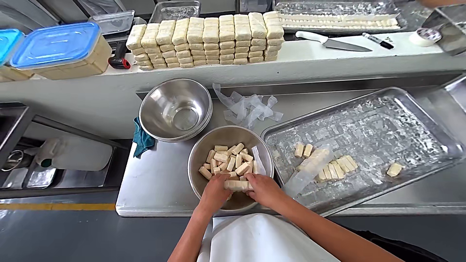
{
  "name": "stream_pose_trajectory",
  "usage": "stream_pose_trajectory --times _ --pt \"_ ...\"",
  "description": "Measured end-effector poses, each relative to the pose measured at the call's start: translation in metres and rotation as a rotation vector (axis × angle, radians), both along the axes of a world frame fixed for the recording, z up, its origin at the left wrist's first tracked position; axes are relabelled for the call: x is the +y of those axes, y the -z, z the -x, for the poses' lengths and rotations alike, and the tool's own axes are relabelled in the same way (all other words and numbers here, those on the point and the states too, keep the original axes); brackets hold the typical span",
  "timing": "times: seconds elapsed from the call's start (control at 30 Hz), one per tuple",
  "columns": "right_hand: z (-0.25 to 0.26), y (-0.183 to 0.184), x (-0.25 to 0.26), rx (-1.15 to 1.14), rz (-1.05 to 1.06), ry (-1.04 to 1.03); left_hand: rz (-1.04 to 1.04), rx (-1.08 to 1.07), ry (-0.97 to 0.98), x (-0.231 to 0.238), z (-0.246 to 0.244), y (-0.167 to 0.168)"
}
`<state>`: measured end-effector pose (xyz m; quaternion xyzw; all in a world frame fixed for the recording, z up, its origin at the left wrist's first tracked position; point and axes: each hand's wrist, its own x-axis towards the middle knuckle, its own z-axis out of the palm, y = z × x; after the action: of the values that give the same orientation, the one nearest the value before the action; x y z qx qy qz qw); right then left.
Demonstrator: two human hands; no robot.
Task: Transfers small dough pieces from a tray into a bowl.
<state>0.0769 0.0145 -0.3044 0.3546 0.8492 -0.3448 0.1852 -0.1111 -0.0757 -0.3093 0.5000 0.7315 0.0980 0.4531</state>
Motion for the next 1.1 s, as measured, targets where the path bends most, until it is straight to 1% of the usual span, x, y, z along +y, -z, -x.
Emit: stream_pose_trajectory --times 0.07,0.1,0.17,0.23,0.27,0.3,0.37,0.47,0.5,0.57,0.67,0.73,0.77,0.8,0.87,0.9,0.93,1.03,1.1 --pt "-0.007 -0.002 0.005 0.018 0.009 0.035 -0.043 -0.001 -0.009 -0.002 -0.001 -0.003" --pt "-0.013 -0.001 0.009 0.097 0.013 0.107 -0.103 -0.033 -0.044 -0.003 0.0 -0.004" --pt "-0.024 0.004 0.018 0.375 0.11 0.308 -0.264 -0.184 -0.175 -0.007 0.005 -0.003" --pt "-0.023 0.004 0.021 0.641 0.288 0.499 -0.386 -0.381 -0.332 -0.01 0.008 -0.006" --pt "-0.02 0.002 0.021 0.729 0.343 0.556 -0.433 -0.434 -0.396 -0.009 0.008 -0.01" --pt "-0.016 0.001 0.021 0.778 0.349 0.581 -0.479 -0.428 -0.436 -0.007 0.006 -0.013" --pt "-0.009 -0.004 0.023 0.757 0.216 0.564 -0.58 -0.27 -0.438 -0.002 0.002 -0.018" --pt "0.001 -0.016 0.022 0.631 -0.035 0.51 -0.685 0.015 -0.425 -0.001 -0.003 -0.027" --pt "0.001 -0.017 0.024 0.608 -0.052 0.526 -0.708 0.057 -0.447 -0.001 -0.003 -0.031" --pt "-0.006 -0.017 0.036 0.591 0.055 0.601 -0.726 0.072 -0.527 -0.003 0.006 -0.038" --pt "-0.023 -0.011 0.055 0.69 0.347 0.697 -0.709 -0.062 -0.633 -0.008 0.031 -0.045" --pt "-0.027 -0.016 0.057 0.74 0.49 0.746 -0.676 -0.169 -0.642 -0.01 0.041 -0.045" --pt "-0.027 -0.018 0.055 0.743 0.507 0.728 -0.657 -0.231 -0.636 -0.009 0.041 -0.043" --pt "-0.025 -0.019 0.053 0.727 0.479 0.671 -0.639 -0.293 -0.628 -0.009 0.039 -0.043" --pt "-0.017 -0.018 0.049 0.651 0.301 0.492 -0.619 -0.4 -0.61 -0.004 0.029 -0.046" --pt "-0.011 -0.02 0.045 0.651 0.249 0.438 -0.615 -0.44 -0.584 -0.001 0.024 -0.048" --pt "-0.005 -0.025 0.04 0.686 0.251 0.423 -0.611 -0.479 -0.547 0.002 0.019 -0.049" --pt "0.013 -0.037 0.02 0.84 0.423 0.461 -0.588 -0.515 -0.44 0.006 0.003 -0.047" --pt "0.021 -0.037 0.015 0.878 0.373 0.489 -0.62 -0.423 -0.421 0.008 -0.003 -0.043"
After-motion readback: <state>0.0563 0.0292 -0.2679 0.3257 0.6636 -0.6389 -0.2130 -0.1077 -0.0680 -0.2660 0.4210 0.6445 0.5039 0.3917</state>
